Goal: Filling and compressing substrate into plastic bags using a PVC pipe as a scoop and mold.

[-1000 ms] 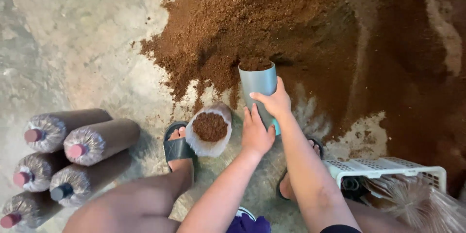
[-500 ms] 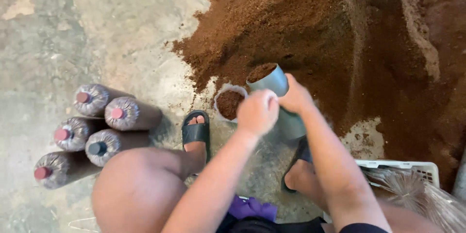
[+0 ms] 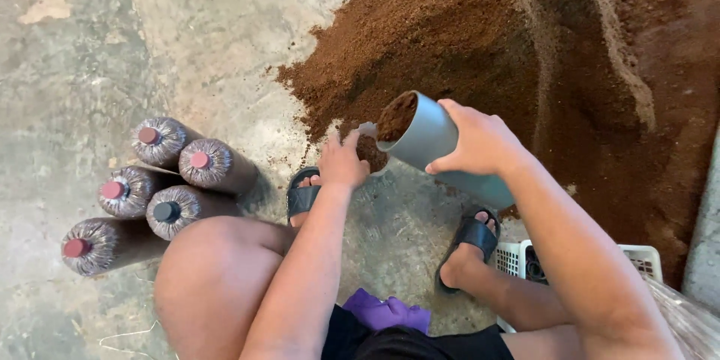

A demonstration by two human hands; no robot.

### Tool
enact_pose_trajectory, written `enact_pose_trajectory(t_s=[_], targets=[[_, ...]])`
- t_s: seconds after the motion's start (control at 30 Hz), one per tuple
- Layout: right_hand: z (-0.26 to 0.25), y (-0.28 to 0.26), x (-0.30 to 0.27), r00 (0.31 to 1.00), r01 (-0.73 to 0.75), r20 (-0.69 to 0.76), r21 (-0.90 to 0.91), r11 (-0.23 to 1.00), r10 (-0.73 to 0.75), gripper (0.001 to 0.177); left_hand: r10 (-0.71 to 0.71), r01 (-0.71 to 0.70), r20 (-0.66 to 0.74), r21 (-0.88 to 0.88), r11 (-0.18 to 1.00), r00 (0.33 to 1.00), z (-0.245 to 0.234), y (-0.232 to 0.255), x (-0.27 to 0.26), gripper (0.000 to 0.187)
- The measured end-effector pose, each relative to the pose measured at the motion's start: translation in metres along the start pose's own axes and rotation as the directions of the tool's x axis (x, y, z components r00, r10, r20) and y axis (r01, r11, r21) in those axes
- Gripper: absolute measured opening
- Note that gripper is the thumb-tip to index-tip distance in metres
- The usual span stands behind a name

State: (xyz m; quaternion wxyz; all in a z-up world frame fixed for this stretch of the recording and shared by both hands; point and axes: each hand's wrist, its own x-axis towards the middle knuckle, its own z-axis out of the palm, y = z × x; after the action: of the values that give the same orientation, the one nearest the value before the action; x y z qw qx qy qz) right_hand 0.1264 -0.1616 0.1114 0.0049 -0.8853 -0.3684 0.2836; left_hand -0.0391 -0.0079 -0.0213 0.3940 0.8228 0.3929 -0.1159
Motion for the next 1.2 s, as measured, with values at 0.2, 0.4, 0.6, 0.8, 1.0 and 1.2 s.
enact_pose_trajectory(t_s=[0.2,0.4,0.6,0.8,1.0,1.2], targets=[[0.006,-0.016,0.001,0.991,0.137,0.054,-0.405,0.904,-0.126,0.119,0.001,0.005,0.084,-0.067,0.998,0.996,0.000,0.000,0.010,0.085],[0.009,-0.029,-0.002,0.980,0.184,0.059,-0.624,0.759,-0.190,0.112,0.016,-0.014,0.074,-0.033,0.999,0.997,0.006,-0.006,0.017,0.088],[0.005,-0.050,0.004,0.978,0.205,0.126,-0.689,0.695,-0.164,0.108,0.029,-0.022,0.078,-0.094,0.995,0.997,-0.001,-0.005,0.014,0.078],[0.001,-0.065,0.015,0.974,0.227,0.157,-0.718,0.659,-0.164,0.108,0.060,-0.053,0.073,-0.085,0.995,0.996,0.006,-0.011,0.021,0.068],[-0.002,-0.076,0.019,0.967,0.252,0.178,-0.746,0.616,-0.181,0.103,0.055,-0.050,0.055,-0.089,0.995,0.997,0.009,-0.013,0.028,0.062],[-0.002,-0.079,0.021,0.959,0.267,0.167,-0.803,0.532,-0.229,0.103,0.037,-0.033,0.046,-0.080,0.996,0.998,0.002,-0.014,0.024,0.060]])
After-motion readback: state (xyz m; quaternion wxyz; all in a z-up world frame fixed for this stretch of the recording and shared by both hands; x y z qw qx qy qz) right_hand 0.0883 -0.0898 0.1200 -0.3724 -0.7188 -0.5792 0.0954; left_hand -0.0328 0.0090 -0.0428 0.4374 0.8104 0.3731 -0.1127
